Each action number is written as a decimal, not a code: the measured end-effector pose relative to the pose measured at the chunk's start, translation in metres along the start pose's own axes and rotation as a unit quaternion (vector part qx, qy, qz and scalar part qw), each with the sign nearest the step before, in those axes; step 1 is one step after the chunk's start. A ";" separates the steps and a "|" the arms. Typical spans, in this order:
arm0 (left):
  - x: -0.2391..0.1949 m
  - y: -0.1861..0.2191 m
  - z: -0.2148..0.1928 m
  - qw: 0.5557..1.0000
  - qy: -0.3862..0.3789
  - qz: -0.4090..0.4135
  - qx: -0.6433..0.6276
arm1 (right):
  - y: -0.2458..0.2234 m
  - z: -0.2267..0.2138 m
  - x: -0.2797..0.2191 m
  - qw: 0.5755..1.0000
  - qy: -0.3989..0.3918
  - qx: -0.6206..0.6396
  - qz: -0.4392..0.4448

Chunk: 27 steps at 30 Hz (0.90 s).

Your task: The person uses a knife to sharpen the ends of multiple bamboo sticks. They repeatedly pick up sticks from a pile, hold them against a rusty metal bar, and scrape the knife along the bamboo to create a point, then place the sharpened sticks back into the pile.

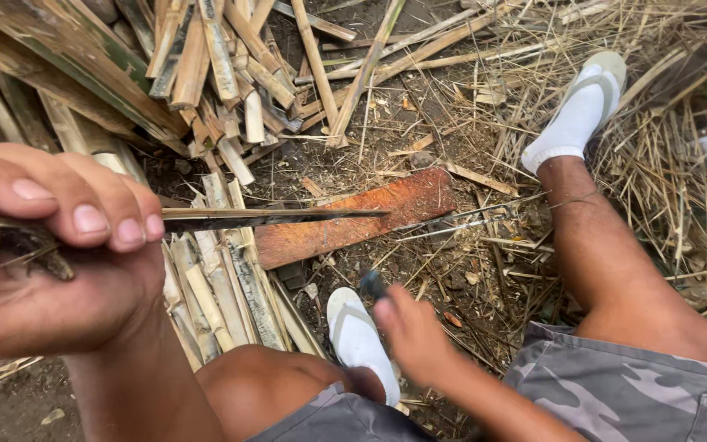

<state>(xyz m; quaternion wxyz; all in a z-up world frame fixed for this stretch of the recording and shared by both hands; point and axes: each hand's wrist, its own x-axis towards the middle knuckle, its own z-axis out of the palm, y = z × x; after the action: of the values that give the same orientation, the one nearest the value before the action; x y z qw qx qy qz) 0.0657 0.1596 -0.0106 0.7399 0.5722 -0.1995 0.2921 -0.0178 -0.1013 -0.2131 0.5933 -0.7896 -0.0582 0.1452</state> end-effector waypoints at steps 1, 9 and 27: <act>0.002 0.002 0.004 1.000 0.006 0.007 0.012 | 0.021 0.000 0.016 0.997 0.006 -0.011 0.070; 0.017 0.006 0.022 0.998 0.047 0.021 0.039 | 0.200 0.018 0.047 0.980 0.028 -0.092 0.175; -0.011 0.010 0.048 0.986 -0.007 0.098 0.135 | 0.061 0.009 -0.002 1.000 0.001 -0.024 0.008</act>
<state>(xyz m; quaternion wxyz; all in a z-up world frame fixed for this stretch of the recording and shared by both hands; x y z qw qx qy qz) 0.0528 0.1123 0.0022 0.6225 0.6463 -0.2184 0.3835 -0.0273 -0.1116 -0.2734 0.5736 -0.8039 -0.0549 0.1474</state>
